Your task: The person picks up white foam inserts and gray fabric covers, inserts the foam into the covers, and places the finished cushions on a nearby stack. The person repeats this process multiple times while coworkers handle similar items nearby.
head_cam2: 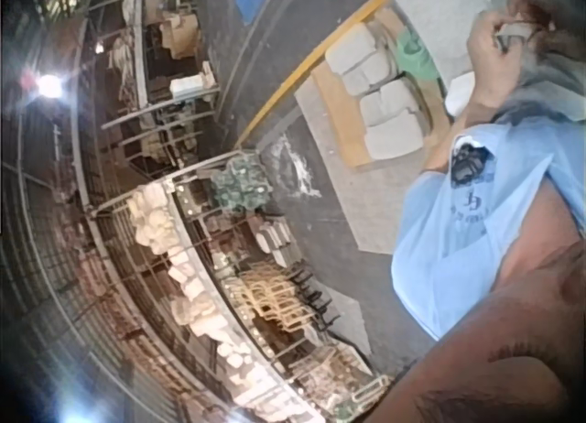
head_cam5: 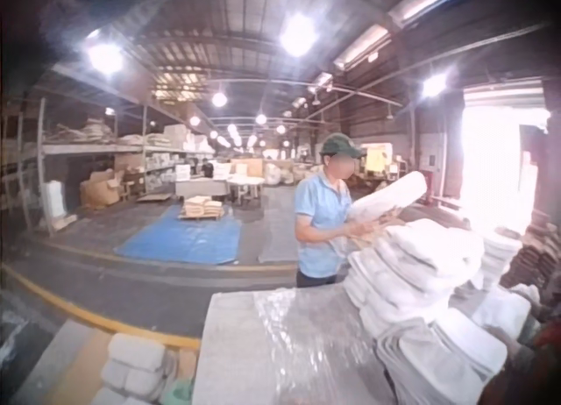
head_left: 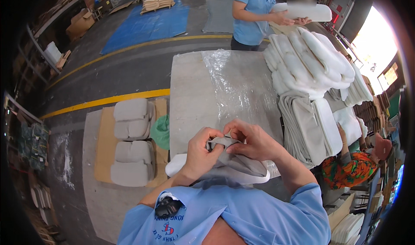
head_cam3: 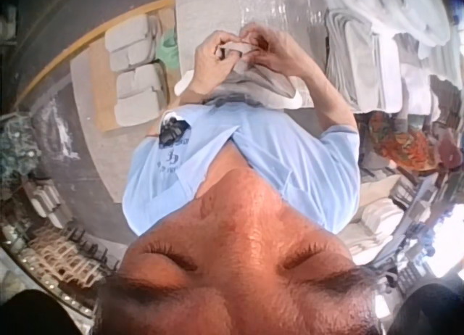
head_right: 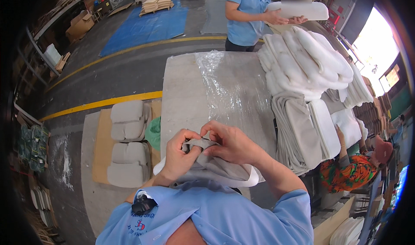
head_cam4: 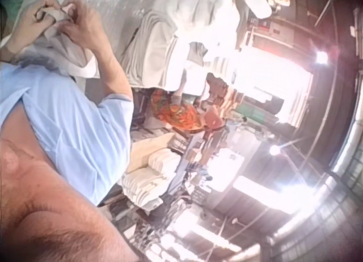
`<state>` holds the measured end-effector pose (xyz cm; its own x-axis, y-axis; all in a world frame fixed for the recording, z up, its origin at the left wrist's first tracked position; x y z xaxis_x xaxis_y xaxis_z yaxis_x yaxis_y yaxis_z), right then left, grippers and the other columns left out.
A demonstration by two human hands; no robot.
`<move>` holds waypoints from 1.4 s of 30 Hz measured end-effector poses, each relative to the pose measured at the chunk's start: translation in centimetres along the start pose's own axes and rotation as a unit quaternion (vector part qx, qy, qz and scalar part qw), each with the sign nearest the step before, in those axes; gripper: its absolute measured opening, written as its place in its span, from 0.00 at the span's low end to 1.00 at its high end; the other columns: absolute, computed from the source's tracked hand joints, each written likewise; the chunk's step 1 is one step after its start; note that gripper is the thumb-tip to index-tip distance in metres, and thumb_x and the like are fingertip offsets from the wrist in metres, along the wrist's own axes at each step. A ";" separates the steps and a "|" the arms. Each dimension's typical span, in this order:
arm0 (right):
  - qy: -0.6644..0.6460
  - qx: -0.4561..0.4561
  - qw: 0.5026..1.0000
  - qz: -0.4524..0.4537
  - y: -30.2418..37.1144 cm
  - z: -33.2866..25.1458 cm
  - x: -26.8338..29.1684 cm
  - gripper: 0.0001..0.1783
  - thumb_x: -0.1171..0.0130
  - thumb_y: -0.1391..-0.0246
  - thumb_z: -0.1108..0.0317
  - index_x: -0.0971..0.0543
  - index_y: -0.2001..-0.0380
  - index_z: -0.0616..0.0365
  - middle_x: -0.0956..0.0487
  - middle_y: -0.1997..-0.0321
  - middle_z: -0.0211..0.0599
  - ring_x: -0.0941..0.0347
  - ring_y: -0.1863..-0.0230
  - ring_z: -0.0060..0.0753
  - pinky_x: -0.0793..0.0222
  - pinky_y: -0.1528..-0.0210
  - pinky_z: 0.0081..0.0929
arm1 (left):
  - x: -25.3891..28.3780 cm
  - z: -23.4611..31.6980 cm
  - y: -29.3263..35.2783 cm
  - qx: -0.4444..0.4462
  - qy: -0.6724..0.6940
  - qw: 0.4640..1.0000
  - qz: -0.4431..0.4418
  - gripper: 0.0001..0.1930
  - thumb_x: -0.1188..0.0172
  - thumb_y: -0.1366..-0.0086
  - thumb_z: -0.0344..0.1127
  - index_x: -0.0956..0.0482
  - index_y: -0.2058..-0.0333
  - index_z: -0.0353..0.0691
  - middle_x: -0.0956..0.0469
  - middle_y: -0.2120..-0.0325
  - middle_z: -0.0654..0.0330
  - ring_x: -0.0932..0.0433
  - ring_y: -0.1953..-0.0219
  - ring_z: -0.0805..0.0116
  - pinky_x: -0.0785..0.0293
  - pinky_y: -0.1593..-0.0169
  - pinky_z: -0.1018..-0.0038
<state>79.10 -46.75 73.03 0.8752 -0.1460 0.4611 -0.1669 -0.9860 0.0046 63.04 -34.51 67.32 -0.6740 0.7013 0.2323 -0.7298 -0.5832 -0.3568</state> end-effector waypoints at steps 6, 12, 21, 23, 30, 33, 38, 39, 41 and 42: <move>0.085 0.033 0.994 -0.052 0.1 1.1 1.0 0.15 0.28 0.44 0.63 0.24 0.60 0.56 0.35 0.76 0.24 0.38 0.73 0.22 0.40 0.70 0.28 | -0.4 0.4 0.0 -0.072 -0.054 0.996 -0.006 0.10 0.38 0.44 0.22 0.22 0.62 0.38 0.24 0.70 0.55 0.22 0.68 0.59 0.25 0.62 0.69; -0.183 -0.093 0.974 -0.093 0.3 2.0 0.6 0.16 0.41 0.31 0.57 0.24 0.68 0.59 0.34 0.77 0.20 0.39 0.74 0.16 0.39 0.71 0.25 | 0.3 -0.1 -0.5 0.140 0.015 0.989 -0.042 0.11 0.37 0.40 0.25 0.19 0.58 0.37 0.19 0.67 0.62 0.22 0.65 0.76 0.25 0.63 0.74; 0.002 0.071 0.997 0.002 -1.7 3.4 1.0 0.16 0.42 0.31 0.59 0.23 0.68 0.62 0.25 0.70 0.34 0.31 0.66 0.29 0.34 0.61 0.31 | 1.9 -1.8 0.1 0.310 0.455 0.808 -0.207 0.22 0.33 0.35 0.33 0.22 0.44 0.32 0.18 0.53 0.59 0.20 0.51 0.71 0.25 0.46 0.74; 0.003 0.101 0.995 -0.014 -2.3 3.5 1.1 0.16 0.41 0.32 0.59 0.23 0.67 0.62 0.24 0.69 0.36 0.30 0.65 0.31 0.33 0.60 0.32 | 1.5 -2.4 0.9 0.321 0.557 0.729 -0.234 0.30 0.33 0.36 0.31 0.30 0.38 0.30 0.21 0.47 0.52 0.22 0.44 0.62 0.26 0.40 0.66; -0.092 0.086 0.991 -0.044 -3.1 4.4 0.8 0.13 0.40 0.33 0.61 0.22 0.66 0.61 0.23 0.68 0.30 0.30 0.64 0.25 0.33 0.59 0.28 | 0.4 -2.2 1.7 0.367 0.577 0.701 -0.202 0.42 0.31 0.41 0.32 0.41 0.31 0.28 0.27 0.40 0.46 0.24 0.39 0.53 0.27 0.36 0.57; -0.116 0.112 0.983 -0.082 -3.2 4.1 1.0 0.13 0.39 0.33 0.62 0.22 0.67 0.61 0.23 0.67 0.27 0.31 0.64 0.22 0.33 0.58 0.27 | 0.7 -3.2 2.4 0.354 0.612 0.670 -0.226 0.42 0.31 0.44 0.31 0.39 0.33 0.28 0.27 0.41 0.45 0.24 0.40 0.52 0.28 0.35 0.56; -0.232 0.072 0.965 -0.099 -3.3 4.7 1.1 0.13 0.38 0.33 0.60 0.20 0.57 0.59 0.21 0.59 0.29 0.27 0.57 0.24 0.32 0.50 0.26 | 0.3 -4.7 2.7 0.296 0.661 0.655 -0.214 0.34 0.38 0.41 0.29 0.34 0.35 0.30 0.24 0.43 0.47 0.22 0.43 0.52 0.26 0.37 0.57; -0.306 0.058 0.948 -0.069 -2.8 5.1 1.6 0.15 0.38 0.33 0.59 0.21 0.53 0.59 0.21 0.56 0.31 0.27 0.54 0.25 0.31 0.48 0.27 | 0.4 -4.5 2.5 0.296 0.659 0.667 -0.181 0.33 0.39 0.40 0.29 0.34 0.35 0.30 0.24 0.43 0.46 0.22 0.43 0.51 0.26 0.37 0.56; -0.381 0.090 0.920 -0.023 -1.2 5.6 3.0 0.21 0.38 0.33 0.56 0.23 0.46 0.60 0.21 0.51 0.35 0.26 0.49 0.28 0.32 0.43 0.29 | 0.6 -4.7 2.1 0.278 0.674 0.663 -0.168 0.32 0.41 0.38 0.30 0.34 0.35 0.31 0.24 0.43 0.45 0.23 0.42 0.49 0.27 0.36 0.55; -0.386 0.135 0.913 -0.013 0.2 5.9 3.8 0.25 0.38 0.34 0.55 0.25 0.43 0.61 0.21 0.48 0.37 0.26 0.46 0.30 0.32 0.41 0.30 | 0.8 -4.8 2.0 0.264 0.683 0.663 -0.155 0.31 0.42 0.38 0.30 0.34 0.35 0.31 0.24 0.43 0.45 0.23 0.41 0.49 0.28 0.35 0.55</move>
<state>85.07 -47.94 69.50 0.9539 -0.0332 -0.2982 -0.1149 -0.9585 -0.2609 61.61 -33.12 62.46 -0.0119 0.3286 -0.9444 -0.9905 -0.1336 -0.0340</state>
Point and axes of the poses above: each hand's wrist, its own y-axis away from the middle knuckle, its own x-axis out of the back of the hand, z = x × y, the point moved 1 cm from there along -y, towards the middle knuckle
